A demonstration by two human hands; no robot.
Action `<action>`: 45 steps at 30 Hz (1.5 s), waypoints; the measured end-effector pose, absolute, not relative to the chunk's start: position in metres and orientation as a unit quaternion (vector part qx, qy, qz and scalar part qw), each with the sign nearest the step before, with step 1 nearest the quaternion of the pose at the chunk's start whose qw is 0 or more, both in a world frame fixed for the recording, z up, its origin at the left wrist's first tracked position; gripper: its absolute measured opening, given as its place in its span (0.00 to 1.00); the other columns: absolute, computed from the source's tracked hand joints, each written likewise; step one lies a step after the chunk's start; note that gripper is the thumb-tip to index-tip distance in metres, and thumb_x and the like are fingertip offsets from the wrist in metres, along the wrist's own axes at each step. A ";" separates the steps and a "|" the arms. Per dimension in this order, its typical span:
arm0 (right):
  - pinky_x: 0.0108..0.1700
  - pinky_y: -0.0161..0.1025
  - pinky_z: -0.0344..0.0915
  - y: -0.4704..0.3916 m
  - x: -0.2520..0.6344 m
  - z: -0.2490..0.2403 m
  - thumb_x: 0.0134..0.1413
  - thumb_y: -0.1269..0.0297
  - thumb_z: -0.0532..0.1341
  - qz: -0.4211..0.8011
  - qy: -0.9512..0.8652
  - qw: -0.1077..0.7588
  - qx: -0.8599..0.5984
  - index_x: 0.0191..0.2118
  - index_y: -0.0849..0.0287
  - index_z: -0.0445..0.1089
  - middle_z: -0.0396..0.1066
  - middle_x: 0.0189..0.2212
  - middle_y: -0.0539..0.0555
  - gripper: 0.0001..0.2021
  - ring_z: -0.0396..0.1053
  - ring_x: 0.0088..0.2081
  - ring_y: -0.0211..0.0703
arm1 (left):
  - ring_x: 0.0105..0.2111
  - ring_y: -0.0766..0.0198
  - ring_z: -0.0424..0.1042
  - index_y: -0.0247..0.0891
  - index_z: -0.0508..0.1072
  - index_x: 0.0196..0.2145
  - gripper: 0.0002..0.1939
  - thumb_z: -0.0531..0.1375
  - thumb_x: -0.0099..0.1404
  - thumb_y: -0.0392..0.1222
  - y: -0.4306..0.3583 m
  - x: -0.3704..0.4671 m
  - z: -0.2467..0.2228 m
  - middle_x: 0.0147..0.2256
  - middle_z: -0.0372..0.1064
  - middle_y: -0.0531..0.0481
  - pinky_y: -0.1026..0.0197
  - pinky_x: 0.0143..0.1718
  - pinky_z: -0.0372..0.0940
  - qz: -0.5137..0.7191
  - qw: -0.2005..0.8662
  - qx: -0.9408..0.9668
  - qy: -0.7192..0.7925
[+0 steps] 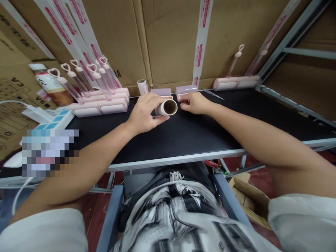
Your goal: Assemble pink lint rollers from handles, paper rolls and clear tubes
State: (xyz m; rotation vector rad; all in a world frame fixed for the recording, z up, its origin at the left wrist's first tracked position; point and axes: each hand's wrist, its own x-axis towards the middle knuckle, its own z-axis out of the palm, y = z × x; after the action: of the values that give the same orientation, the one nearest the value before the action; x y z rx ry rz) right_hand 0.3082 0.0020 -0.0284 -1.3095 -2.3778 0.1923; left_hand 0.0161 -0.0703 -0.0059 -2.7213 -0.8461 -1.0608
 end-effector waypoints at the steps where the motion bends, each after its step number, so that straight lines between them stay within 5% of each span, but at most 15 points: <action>1: 0.45 0.45 0.61 0.002 0.308 -0.028 0.57 0.60 0.63 0.066 -0.854 0.211 -0.472 0.42 0.54 0.81 0.80 0.36 0.55 0.11 0.72 0.38 0.50 | 0.57 0.46 0.76 0.42 0.76 0.61 0.26 0.68 0.69 0.55 -0.070 0.016 -0.006 0.57 0.79 0.41 0.41 0.62 0.66 -0.351 0.052 -0.894 -0.275; 11: 0.38 0.41 0.58 0.005 0.309 -0.030 0.52 0.65 0.64 0.062 -0.840 0.236 -0.484 0.32 0.56 0.71 0.75 0.31 0.53 0.02 0.67 0.33 0.44 | 0.56 0.47 0.76 0.41 0.77 0.60 0.26 0.68 0.69 0.54 -0.070 0.015 -0.007 0.56 0.79 0.41 0.43 0.62 0.67 -0.349 0.051 -0.895 -0.273; 19: 0.38 0.41 0.58 0.002 0.310 -0.027 0.50 0.64 0.64 0.112 -0.841 0.236 -0.474 0.28 0.56 0.64 0.71 0.28 0.50 0.07 0.65 0.31 0.41 | 0.56 0.48 0.77 0.41 0.77 0.60 0.26 0.69 0.69 0.54 -0.070 0.016 -0.006 0.57 0.79 0.42 0.44 0.62 0.67 -0.359 0.046 -0.894 -0.263; 29: 0.38 0.42 0.60 0.009 0.321 -0.031 0.53 0.44 0.68 0.178 -0.843 0.261 -0.435 0.29 0.56 0.68 0.73 0.28 0.52 0.20 0.65 0.31 0.43 | 0.57 0.47 0.76 0.42 0.75 0.62 0.27 0.69 0.69 0.52 -0.068 0.020 -0.004 0.58 0.78 0.42 0.42 0.64 0.66 -0.333 0.033 -0.901 -0.278; 37: 0.35 0.41 0.61 0.001 0.314 -0.027 0.48 0.34 0.73 0.256 -0.821 0.341 -0.380 0.28 0.55 0.68 0.70 0.27 0.50 0.28 0.62 0.29 0.40 | 0.58 0.48 0.77 0.39 0.75 0.61 0.25 0.68 0.69 0.48 -0.065 0.019 -0.008 0.58 0.78 0.40 0.44 0.63 0.68 -0.350 0.030 -0.894 -0.280; 45: 0.46 0.47 0.76 -0.021 0.298 -0.016 0.42 0.35 0.79 0.312 -0.760 0.516 -0.244 0.31 0.54 0.70 0.82 0.44 0.56 0.29 0.78 0.41 0.47 | 0.59 0.46 0.76 0.39 0.73 0.60 0.23 0.67 0.70 0.44 -0.066 0.022 -0.007 0.58 0.77 0.39 0.43 0.63 0.67 -0.326 0.045 -0.887 -0.324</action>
State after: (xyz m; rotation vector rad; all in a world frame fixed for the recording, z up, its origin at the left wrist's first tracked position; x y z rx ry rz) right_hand 0.2978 -0.0209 -0.0157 -0.5859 -1.8257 0.7485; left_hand 0.0216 -0.0657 -0.0065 -2.7083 -0.9904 -0.9967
